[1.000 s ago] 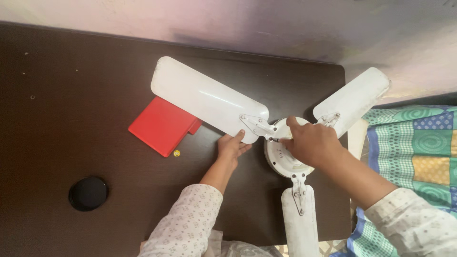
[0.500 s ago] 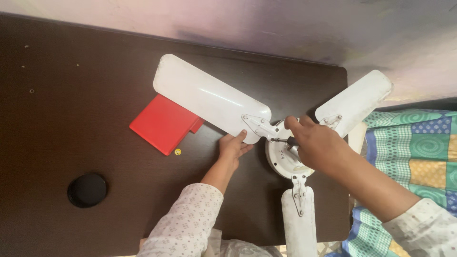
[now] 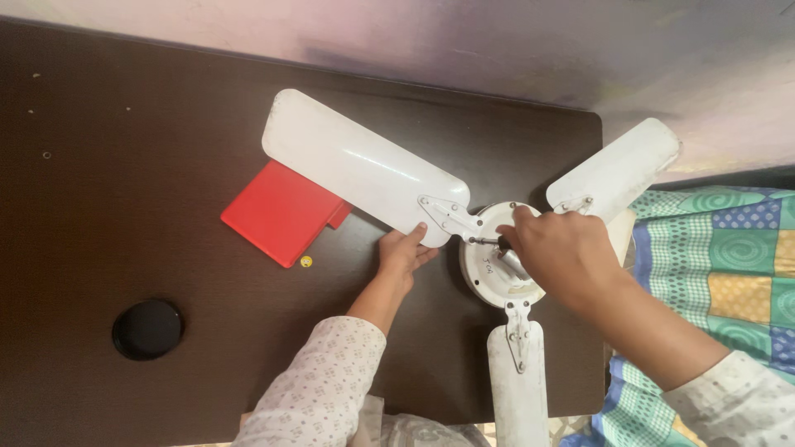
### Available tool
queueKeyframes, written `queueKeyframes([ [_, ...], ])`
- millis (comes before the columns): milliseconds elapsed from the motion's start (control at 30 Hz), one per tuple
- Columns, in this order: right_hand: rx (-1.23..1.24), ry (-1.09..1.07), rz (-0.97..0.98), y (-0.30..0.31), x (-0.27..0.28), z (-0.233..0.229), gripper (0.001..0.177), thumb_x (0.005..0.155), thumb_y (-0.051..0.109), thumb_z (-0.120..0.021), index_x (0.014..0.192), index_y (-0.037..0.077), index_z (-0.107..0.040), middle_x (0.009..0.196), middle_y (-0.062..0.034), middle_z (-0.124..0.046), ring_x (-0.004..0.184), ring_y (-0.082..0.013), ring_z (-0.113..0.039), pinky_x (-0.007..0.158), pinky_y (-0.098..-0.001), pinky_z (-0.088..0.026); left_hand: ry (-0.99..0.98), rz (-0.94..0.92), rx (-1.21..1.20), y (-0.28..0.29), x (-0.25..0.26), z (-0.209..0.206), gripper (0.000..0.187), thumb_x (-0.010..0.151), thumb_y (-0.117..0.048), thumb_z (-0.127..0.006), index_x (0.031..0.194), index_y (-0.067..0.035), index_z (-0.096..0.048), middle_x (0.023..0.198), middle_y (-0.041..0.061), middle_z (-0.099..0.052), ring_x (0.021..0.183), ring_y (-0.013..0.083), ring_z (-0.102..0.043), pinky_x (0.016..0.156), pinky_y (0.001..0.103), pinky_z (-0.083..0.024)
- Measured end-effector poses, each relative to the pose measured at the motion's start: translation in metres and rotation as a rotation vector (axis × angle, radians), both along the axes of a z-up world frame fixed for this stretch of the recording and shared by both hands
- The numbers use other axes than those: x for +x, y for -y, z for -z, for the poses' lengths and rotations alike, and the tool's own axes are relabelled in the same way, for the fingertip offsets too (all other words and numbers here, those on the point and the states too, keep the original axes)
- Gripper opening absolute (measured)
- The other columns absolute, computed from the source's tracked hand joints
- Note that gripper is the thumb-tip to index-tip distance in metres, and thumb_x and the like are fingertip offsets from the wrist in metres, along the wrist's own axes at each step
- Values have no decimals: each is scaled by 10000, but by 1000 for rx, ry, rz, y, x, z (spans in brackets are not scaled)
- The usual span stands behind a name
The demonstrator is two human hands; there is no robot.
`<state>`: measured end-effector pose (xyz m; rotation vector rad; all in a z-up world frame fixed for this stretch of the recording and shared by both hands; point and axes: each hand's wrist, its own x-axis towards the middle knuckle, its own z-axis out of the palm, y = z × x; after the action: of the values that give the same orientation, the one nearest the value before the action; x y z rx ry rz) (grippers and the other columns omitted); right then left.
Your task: The person attaches a white ceiling fan blade to the fan motor hub using a screwdriver. They align the blade, insert screws, and tighten them to secure the blade to the hub.
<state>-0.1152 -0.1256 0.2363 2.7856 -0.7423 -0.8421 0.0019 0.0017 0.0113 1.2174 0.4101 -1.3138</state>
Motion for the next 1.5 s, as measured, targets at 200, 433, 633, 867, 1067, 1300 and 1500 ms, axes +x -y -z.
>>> queueKeyframes([
  [200,42,499,-345,3,-8,0,290,734,128,-650,1013,75,-595,850,-99,-676,785,-287,-731,534,-349,-549,-10,-20,4,0,0,0,319,995,-136,-615,1251,54,-591,1210,195,-688,1055,308,-721,904,417,-635],
  [433,-13,9,-97,-3,-3,-3,333,1023,428,-583,1148,120,-582,784,-50,-685,748,-236,-733,612,-361,-562,-12,-30,-19,2,-1,5,304,991,-134,-611,1252,23,-619,1214,180,-701,1038,301,-725,879,411,-627],
  [633,78,418,-559,2,-6,-6,249,777,200,-618,1002,94,-607,850,-53,-660,793,-245,-718,652,-365,-574,-3,-33,-2,1,-3,8,289,985,-134,-625,1234,13,-628,1186,169,-711,1032,300,-723,888,421,-623],
  [867,3,-202,-171,-11,1,3,294,1069,401,-519,1164,124,-550,908,-31,-679,842,-193,-711,673,-327,-573,-11,-30,-10,1,-1,5,277,987,-141,-623,1219,10,-633,1178,165,-716,1021,283,-730,888,411,-624],
  [1067,-102,-96,-705,2,-17,17,464,757,150,-678,1199,32,-600,917,-33,-679,825,-184,-686,593,-294,-555,4,-33,-33,-2,-4,10,267,948,-62,-657,1204,14,-647,1138,140,-727,984,249,-726,860,394,-620],
  [1300,104,-171,-328,10,-27,30,565,781,118,-681,1333,67,-573,933,-107,-717,793,-254,-745,660,-374,-601,40,-100,-12,-1,-15,25,225,932,-41,-682,1146,27,-679,1073,142,-714,896,243,-710,756,374,-627],
  [1500,221,-148,144,-7,-12,31,239,972,255,-573,1168,161,-672,892,-135,-759,859,-315,-758,755,-441,-604,49,-128,-18,1,-15,22,221,936,-48,-681,1139,37,-677,1057,149,-730,892,241,-731,741,352,-631],
])
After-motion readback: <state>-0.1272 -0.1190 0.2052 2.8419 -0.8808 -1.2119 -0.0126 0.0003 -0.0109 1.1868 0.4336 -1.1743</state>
